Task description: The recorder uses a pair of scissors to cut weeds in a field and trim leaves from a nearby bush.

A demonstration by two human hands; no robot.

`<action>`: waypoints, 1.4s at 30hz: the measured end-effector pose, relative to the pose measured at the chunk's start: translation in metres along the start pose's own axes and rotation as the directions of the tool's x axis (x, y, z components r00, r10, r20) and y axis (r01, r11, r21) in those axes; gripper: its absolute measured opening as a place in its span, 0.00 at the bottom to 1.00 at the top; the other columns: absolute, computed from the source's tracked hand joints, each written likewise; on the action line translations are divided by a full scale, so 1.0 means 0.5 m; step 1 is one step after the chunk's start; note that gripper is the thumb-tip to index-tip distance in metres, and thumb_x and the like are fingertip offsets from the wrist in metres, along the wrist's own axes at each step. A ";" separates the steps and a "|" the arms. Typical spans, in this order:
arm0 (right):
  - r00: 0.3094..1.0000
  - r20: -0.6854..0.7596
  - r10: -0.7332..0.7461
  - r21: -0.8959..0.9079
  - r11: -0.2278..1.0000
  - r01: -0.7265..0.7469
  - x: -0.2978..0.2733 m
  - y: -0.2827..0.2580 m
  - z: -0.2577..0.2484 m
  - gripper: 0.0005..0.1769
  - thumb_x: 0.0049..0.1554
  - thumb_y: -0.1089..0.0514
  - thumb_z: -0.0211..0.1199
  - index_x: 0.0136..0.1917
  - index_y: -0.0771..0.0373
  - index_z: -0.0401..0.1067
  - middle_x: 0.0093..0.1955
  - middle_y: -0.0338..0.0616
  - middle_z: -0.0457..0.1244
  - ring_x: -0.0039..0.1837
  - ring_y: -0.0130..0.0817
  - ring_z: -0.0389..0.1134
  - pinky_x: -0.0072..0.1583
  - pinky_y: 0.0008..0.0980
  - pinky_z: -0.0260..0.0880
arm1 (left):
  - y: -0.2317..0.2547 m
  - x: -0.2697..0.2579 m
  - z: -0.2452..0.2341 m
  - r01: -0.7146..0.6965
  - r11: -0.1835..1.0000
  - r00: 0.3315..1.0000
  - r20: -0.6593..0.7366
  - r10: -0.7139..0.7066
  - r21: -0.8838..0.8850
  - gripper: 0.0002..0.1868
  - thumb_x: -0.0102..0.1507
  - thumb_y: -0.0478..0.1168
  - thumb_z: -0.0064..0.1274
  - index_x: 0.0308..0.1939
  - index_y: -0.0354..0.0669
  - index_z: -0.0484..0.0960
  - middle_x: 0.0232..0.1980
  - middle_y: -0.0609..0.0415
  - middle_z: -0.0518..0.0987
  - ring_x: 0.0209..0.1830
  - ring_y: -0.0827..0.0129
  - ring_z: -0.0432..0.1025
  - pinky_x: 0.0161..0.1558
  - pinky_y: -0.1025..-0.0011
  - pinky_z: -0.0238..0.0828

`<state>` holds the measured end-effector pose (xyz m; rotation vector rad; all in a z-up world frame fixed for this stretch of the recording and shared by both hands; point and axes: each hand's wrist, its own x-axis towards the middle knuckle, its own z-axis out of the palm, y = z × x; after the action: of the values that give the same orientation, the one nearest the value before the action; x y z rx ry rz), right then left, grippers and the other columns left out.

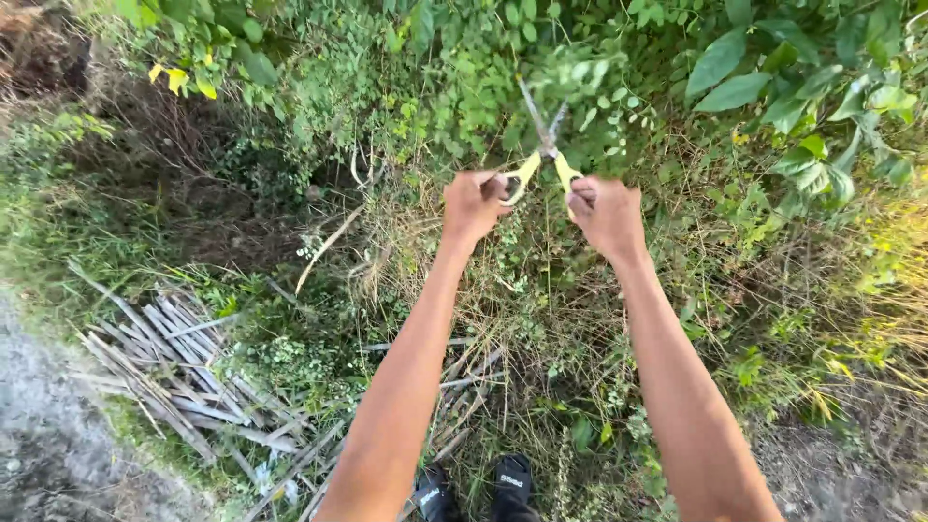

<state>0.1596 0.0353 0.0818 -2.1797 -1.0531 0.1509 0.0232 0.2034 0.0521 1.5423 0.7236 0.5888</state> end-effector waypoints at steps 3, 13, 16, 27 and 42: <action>0.965 -0.125 -0.232 -0.205 0.957 0.204 -0.017 0.036 0.014 0.06 0.64 0.60 0.63 0.52 0.62 0.79 0.44 0.45 0.71 0.34 0.27 0.70 0.32 0.24 0.67 | -0.002 -0.003 -0.004 0.012 0.999 1.000 0.004 -0.012 0.039 0.12 0.67 0.30 0.45 0.51 0.35 0.82 0.51 0.37 0.83 0.33 0.65 0.84 0.21 0.79 0.70; 0.854 -0.520 0.000 0.456 0.846 0.277 -0.061 0.042 -0.072 0.08 0.66 0.60 0.65 0.52 0.68 0.78 0.47 0.56 0.67 0.38 0.28 0.69 0.35 0.22 0.68 | -0.092 0.022 0.080 -0.058 0.975 0.998 -0.021 0.054 -0.213 0.14 0.71 0.39 0.48 0.55 0.38 0.85 0.46 0.37 0.85 0.33 0.66 0.81 0.32 0.79 0.78; 0.977 0.068 0.201 0.919 0.369 -0.140 -0.098 0.006 -0.087 0.11 0.65 0.62 0.59 0.55 0.71 0.77 0.45 0.52 0.68 0.37 0.28 0.68 0.37 0.23 0.71 | -0.030 -0.003 0.100 0.053 0.985 0.999 0.010 -0.052 -0.166 0.15 0.70 0.41 0.46 0.55 0.40 0.83 0.43 0.46 0.84 0.31 0.67 0.81 0.26 0.75 0.77; 0.958 0.273 0.092 0.884 0.369 -0.288 -0.060 0.019 0.004 0.12 0.58 0.69 0.61 0.56 0.64 0.74 0.43 0.39 0.67 0.37 0.20 0.64 0.36 0.20 0.60 | -0.138 0.024 0.191 0.017 0.878 0.993 0.113 0.042 -0.478 0.12 0.72 0.36 0.49 0.47 0.31 0.86 0.33 0.52 0.80 0.24 0.77 0.68 0.25 0.77 0.65; 0.953 0.255 0.164 0.840 0.450 -0.303 -0.013 0.149 0.042 0.22 0.62 0.38 0.58 0.46 0.59 0.70 0.39 0.37 0.66 0.38 0.22 0.60 0.37 0.23 0.56 | -0.014 -0.075 0.119 0.160 0.943 0.987 0.076 -0.144 -0.292 0.14 0.71 0.40 0.43 0.52 0.37 0.81 0.38 0.47 0.82 0.32 0.72 0.74 0.34 0.80 0.76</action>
<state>0.1954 0.0104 0.0175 -1.3182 -0.5013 0.8082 0.0410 0.1357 0.0412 1.2071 0.6723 0.5127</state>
